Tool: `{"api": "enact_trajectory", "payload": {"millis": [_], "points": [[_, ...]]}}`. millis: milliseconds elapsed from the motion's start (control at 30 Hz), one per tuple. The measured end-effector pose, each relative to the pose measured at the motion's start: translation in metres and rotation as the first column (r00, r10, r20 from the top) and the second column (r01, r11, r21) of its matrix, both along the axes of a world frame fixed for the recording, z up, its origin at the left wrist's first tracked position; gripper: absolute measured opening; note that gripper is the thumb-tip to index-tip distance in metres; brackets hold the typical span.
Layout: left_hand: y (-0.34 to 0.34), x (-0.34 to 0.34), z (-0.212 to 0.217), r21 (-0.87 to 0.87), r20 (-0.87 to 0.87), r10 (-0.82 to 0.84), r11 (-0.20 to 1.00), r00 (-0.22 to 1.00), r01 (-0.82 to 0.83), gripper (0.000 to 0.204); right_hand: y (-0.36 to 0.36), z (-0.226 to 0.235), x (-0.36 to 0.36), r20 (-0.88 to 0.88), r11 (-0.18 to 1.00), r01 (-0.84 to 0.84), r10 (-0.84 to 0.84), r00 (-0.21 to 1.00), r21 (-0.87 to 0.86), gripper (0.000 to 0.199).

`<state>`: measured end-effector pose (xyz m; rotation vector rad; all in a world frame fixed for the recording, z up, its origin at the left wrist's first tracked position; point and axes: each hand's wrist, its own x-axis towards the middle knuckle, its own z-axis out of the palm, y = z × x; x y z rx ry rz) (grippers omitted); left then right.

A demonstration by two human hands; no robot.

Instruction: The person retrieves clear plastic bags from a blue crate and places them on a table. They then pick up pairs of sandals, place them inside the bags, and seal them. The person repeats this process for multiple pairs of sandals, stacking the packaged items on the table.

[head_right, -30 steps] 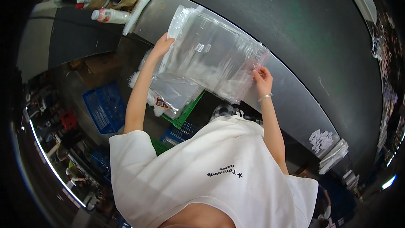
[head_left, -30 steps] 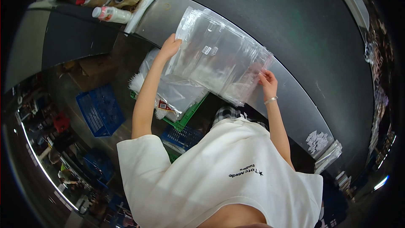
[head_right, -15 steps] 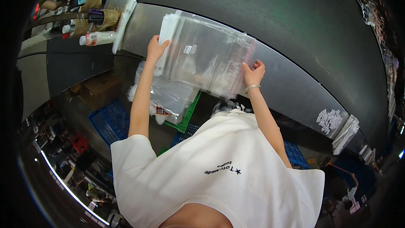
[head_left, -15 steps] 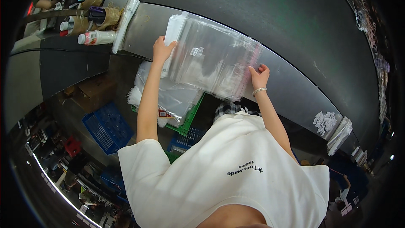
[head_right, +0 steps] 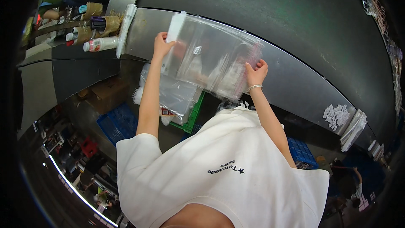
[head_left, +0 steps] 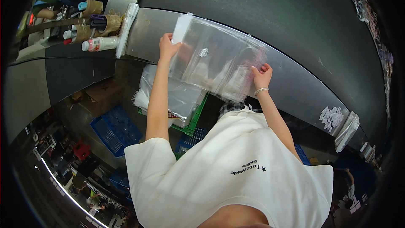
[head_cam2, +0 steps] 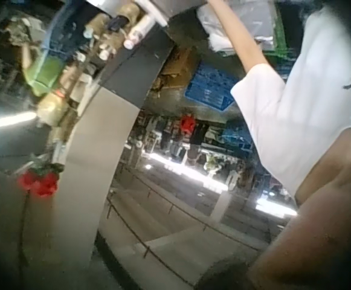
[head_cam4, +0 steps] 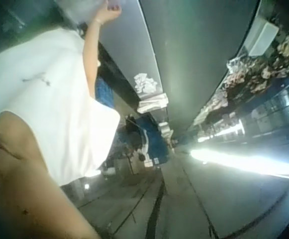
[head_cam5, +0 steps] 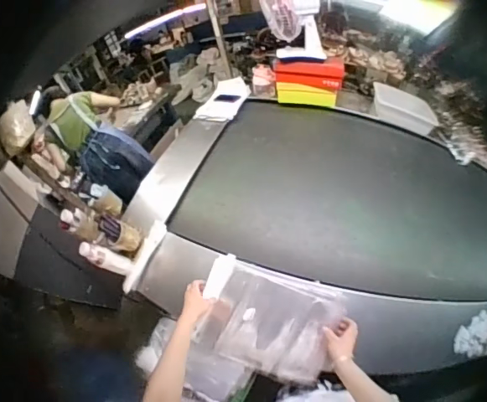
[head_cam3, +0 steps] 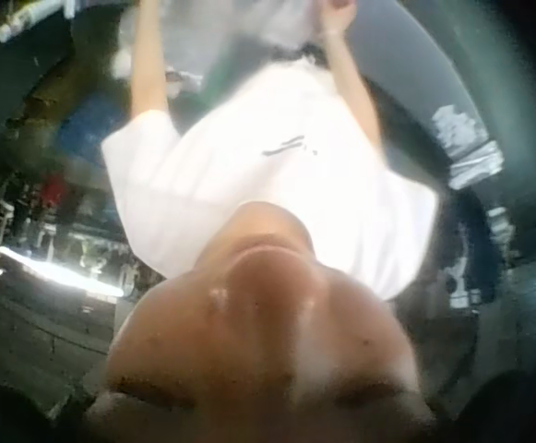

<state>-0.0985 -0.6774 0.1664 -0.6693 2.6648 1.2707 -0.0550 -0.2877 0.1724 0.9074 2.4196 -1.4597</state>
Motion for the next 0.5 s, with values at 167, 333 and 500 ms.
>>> {"api": "enact_trajectory", "payload": {"millis": [167, 333, 500], "points": [[0.018, -0.013, 0.007, -0.295, 0.056, -0.038, 0.954, 0.998, 0.053, 0.065, -0.001, -0.005, -0.001, 0.003, 0.993, -0.002, 0.002, 1.0, 0.12, 0.067], [0.044, -0.017, 0.014, -0.262, 0.094, -0.064, 0.961, 0.993, 0.087, 0.069, 0.003, -0.008, -0.003, -0.053, 0.998, 0.06, -0.06, 0.997, 0.003, 0.065], [0.046, -0.013, -0.003, -0.44, 0.059, -0.09, 0.892, 0.994, 0.107, 0.068, 0.009, 0.005, -0.005, -0.049, 0.997, 0.008, -0.005, 0.999, 0.075, 0.064]]}}
